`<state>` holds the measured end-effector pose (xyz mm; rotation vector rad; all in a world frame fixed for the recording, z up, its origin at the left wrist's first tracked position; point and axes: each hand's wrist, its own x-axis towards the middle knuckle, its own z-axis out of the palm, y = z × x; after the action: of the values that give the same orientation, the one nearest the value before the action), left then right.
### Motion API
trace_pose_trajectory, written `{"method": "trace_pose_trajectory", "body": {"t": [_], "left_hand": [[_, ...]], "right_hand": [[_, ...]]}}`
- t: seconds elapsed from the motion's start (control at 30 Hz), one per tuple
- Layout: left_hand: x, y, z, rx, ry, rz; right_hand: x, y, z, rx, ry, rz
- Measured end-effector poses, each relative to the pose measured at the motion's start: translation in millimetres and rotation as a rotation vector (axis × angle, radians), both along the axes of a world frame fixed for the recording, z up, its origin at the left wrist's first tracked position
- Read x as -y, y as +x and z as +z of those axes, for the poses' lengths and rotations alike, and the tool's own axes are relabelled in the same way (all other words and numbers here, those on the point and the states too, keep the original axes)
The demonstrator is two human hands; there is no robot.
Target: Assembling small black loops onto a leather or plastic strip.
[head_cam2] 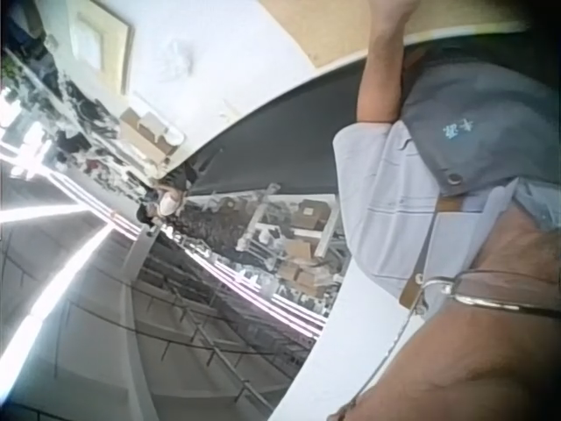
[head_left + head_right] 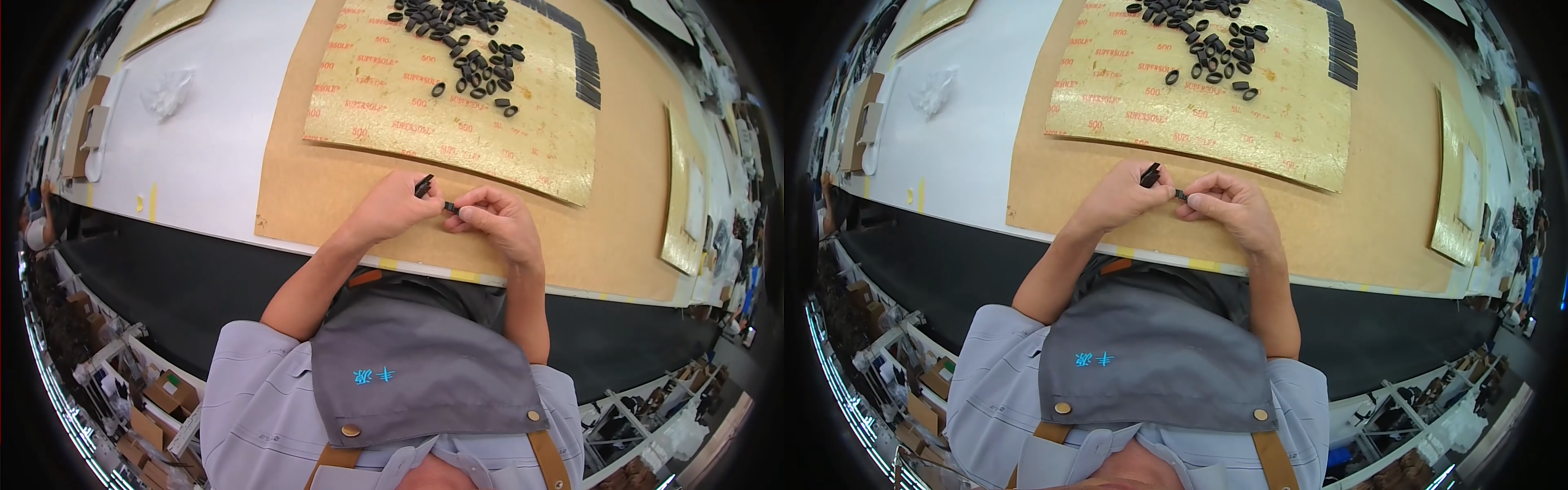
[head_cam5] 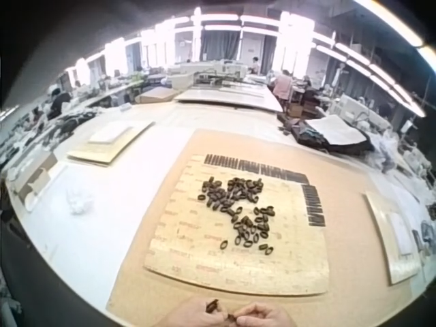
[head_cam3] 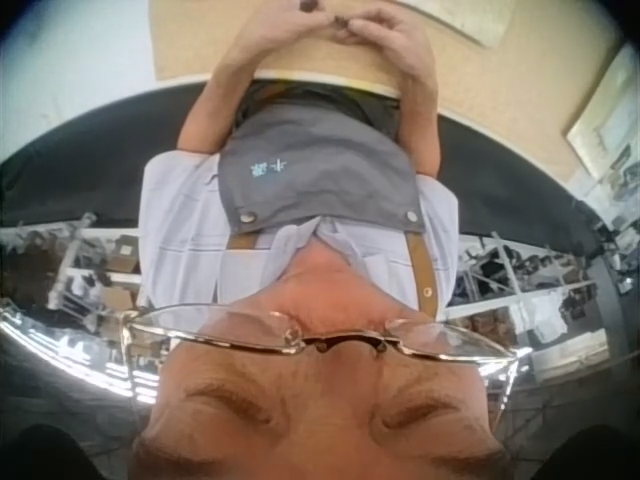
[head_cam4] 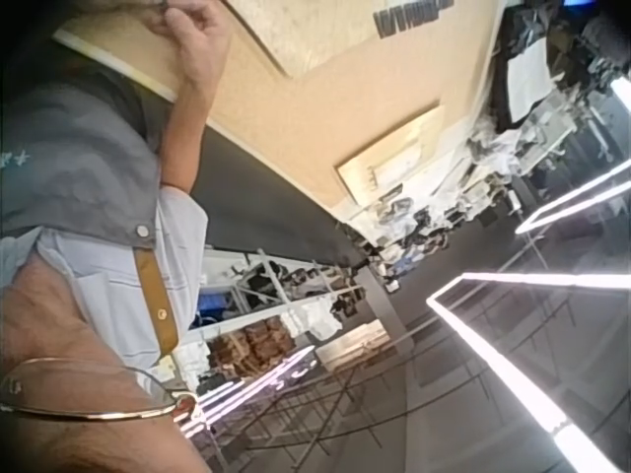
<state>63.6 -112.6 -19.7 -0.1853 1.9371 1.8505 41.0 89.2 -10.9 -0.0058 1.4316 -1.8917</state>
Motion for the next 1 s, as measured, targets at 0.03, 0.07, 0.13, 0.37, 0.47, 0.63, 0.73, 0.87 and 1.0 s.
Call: {"method": "trace_pose_trajectory", "body": {"t": [0.03, 0.07, 0.13, 0.37, 0.47, 0.63, 0.73, 0.87, 1.0], "left_hand": [[-0.3, 0.2, -0.2, -0.008, -0.016, -0.004], [-0.4, 0.4, -0.3, -0.007, -0.016, -0.004], [-0.3, 0.3, -0.7, 0.007, -0.016, -0.013], [-1.1, -1.1, -2.6, 0.011, -0.018, -0.013], [0.6, -1.8, -1.7, 0.031, -0.048, -0.049], [0.9, -2.1, -0.9, 0.040, -0.035, -0.063], [-1.3, -1.2, -0.8, 0.022, -0.023, -0.015], [-1.7, -1.2, -0.4, 0.009, -0.030, -0.017], [-1.5, -1.2, -1.1, 0.000, -0.041, -0.030]], "right_hand": [[1.5, 0.6, 0.6, -0.007, 0.034, 0.006], [3.4, 1.4, 0.3, -0.006, 0.034, 0.006], [7.5, 2.8, -0.4, -0.041, 0.060, -0.019], [12.5, 5.1, -6.9, -0.041, 0.082, -0.088], [12.9, 4.3, -6.9, -0.059, 0.090, -0.082], [13.2, 4.2, -7.3, -0.055, 0.089, -0.086], [12.8, 4.1, -8.1, -0.058, 0.098, -0.080], [12.3, 4.2, -9.4, -0.061, 0.093, -0.081], [12.2, 3.9, -9.4, -0.067, 0.099, -0.074]]}}
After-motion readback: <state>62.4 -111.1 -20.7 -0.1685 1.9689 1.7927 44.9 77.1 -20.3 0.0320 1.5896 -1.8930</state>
